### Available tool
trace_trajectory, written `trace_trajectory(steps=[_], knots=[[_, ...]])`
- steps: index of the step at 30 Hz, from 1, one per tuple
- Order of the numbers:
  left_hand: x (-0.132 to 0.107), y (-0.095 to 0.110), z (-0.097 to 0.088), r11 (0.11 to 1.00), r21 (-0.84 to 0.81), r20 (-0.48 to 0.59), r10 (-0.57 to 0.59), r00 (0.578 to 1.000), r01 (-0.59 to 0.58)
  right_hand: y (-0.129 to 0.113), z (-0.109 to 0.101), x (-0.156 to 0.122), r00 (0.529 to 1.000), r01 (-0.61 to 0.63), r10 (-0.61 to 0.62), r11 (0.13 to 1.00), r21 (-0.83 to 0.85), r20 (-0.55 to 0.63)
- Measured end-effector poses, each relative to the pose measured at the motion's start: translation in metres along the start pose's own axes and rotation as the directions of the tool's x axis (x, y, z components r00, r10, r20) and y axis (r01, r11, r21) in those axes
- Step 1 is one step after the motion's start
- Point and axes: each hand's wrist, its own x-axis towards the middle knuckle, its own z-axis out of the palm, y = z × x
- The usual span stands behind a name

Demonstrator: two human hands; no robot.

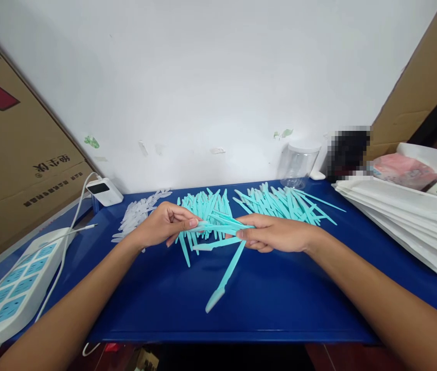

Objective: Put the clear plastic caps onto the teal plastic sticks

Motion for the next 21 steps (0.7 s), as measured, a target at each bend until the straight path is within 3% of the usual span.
trace_trajectory(steps=[4, 6, 8, 11, 13, 15, 18, 21], knots=[[0.002, 0.001, -0.012, 0.996, 0.08, -0.009, 0.037, 0.999, -0.036, 0.004, -0.002, 0.002, 1.0, 0.005, -0.005, 0.999, 0.033, 0.005], [0.003, -0.002, -0.021, 0.983, 0.179, -0.106, 0.054, 0.993, -0.034, 0.005, -0.003, 0.002, 1.0, 0.002, -0.003, 0.999, 0.036, 0.009], [0.004, -0.009, -0.033, 0.929, 0.37, -0.271, 0.083, 0.959, 0.024, 0.005, -0.004, 0.001, 1.0, -0.021, 0.021, 0.999, 0.037, 0.0], [0.002, -0.022, -0.053, 0.64, 0.716, -0.466, 0.141, 0.873, 0.279, 0.003, -0.004, 0.0, 0.997, -0.067, 0.068, 0.997, 0.037, -0.037], [-0.002, -0.028, -0.067, 0.448, 0.786, -0.513, 0.088, 0.854, 0.426, 0.002, -0.003, -0.001, 0.995, -0.078, 0.08, 0.996, 0.036, -0.065], [-0.007, -0.032, -0.081, 0.35, 0.788, -0.546, 0.016, 0.837, 0.507, 0.001, -0.002, -0.001, 0.993, -0.082, 0.084, 0.996, 0.031, -0.084], [-0.013, -0.035, -0.099, 0.337, 0.766, -0.563, -0.062, 0.824, 0.548, -0.001, -0.001, -0.002, 0.992, -0.094, 0.095, 0.995, 0.014, -0.08], [-0.014, -0.038, -0.107, 0.474, 0.761, -0.454, -0.097, 0.886, 0.442, -0.003, 0.0, -0.001, 0.993, -0.093, 0.093, 0.996, 0.014, -0.078]])
